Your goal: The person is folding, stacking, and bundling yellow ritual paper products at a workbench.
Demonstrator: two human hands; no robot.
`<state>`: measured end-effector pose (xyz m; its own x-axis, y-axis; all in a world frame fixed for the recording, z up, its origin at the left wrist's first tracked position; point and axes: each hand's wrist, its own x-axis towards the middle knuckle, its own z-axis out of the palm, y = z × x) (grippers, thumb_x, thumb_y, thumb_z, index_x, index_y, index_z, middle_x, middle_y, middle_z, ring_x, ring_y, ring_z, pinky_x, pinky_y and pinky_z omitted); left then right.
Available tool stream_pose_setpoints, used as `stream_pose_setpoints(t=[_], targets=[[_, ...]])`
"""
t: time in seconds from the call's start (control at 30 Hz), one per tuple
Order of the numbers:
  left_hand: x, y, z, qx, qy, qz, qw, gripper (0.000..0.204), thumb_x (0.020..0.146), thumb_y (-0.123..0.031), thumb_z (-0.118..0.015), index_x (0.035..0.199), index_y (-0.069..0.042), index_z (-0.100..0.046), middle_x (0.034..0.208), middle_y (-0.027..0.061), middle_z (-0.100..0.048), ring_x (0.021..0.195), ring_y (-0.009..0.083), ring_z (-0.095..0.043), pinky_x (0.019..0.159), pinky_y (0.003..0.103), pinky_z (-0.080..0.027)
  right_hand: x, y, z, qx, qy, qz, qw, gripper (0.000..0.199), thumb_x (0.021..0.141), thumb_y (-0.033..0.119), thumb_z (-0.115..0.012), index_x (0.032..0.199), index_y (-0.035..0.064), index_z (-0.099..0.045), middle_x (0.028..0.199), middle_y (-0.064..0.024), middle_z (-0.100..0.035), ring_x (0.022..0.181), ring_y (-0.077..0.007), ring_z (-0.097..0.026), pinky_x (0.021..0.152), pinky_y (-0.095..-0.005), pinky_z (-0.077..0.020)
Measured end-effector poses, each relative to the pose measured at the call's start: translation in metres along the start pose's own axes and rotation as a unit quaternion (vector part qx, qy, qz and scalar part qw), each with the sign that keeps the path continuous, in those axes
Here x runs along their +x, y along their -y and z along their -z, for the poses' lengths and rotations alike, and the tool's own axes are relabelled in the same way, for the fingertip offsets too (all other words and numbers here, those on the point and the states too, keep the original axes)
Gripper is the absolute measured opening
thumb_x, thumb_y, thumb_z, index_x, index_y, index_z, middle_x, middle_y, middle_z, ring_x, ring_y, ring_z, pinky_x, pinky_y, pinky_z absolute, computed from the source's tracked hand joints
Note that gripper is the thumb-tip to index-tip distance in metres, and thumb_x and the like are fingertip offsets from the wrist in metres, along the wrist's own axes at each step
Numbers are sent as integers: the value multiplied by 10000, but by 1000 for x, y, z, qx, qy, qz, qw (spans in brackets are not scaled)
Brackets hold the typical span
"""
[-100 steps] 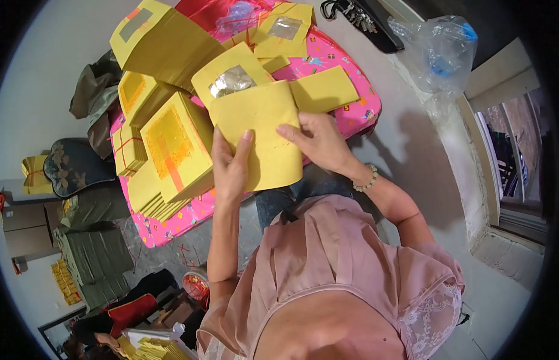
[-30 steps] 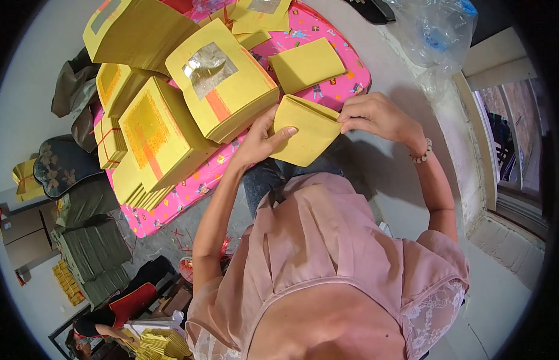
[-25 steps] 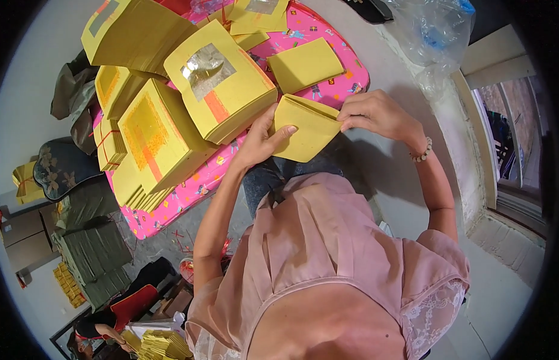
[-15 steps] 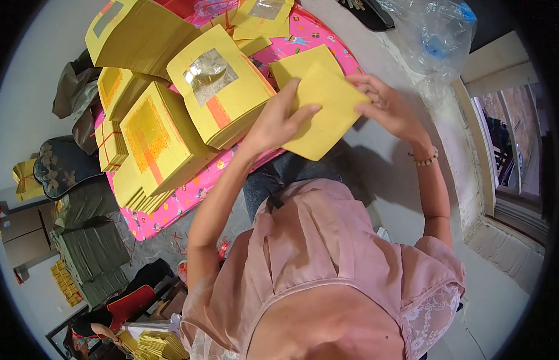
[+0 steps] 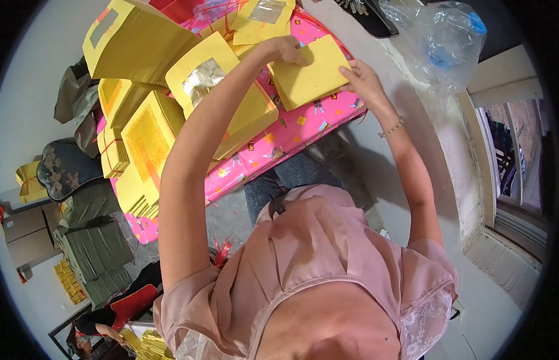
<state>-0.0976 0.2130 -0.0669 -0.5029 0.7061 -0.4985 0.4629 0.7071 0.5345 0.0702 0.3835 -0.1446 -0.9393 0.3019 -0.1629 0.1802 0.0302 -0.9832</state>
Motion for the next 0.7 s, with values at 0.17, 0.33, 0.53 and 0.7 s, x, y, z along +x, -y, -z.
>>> stream_pose_setpoints(t=[0.17, 0.33, 0.53, 0.7], targets=[[37, 47, -22, 132, 4, -21, 991, 603, 685, -433, -742, 1083, 13, -659, 1084, 172, -669, 952, 292, -654, 835, 368, -511, 15, -26, -18, -134, -1, -21, 991, 288, 883, 191, -634, 1040, -40, -562, 925, -133, -645, 769, -152, -654, 562, -278, -534], [53, 39, -31, 209, 63, -13, 976, 623, 744, -485, -698, 1125, 0, -611, 1137, 187, -633, 1092, 307, -592, 901, 395, -466, 21, -65, -12, -218, -35, 35, 975, 303, 876, 221, -628, 1022, -34, -557, 864, -126, -643, 720, -169, -638, 557, -304, -516], [53, 47, -33, 240, 69, -14, 968, 710, 777, -575, -634, 1163, 19, -588, 1154, 200, -625, 1079, 345, -596, 910, 418, -467, 14, -48, -20, -125, -30, -18, 992, 374, 876, 308, -613, 1027, -26, -538, 844, -150, -638, 745, -245, -650, 685, -406, -497], [51, 41, -37, 279, 87, 9, 956, 814, 791, -703, -541, 1126, 33, -629, 1141, 214, -632, 1057, 360, -603, 911, 432, -463, 11, -53, -19, -222, -76, 65, 970, 358, 878, 280, -608, 1007, -43, -523, 849, -201, -637, 733, -345, -650, 690, -462, -498]])
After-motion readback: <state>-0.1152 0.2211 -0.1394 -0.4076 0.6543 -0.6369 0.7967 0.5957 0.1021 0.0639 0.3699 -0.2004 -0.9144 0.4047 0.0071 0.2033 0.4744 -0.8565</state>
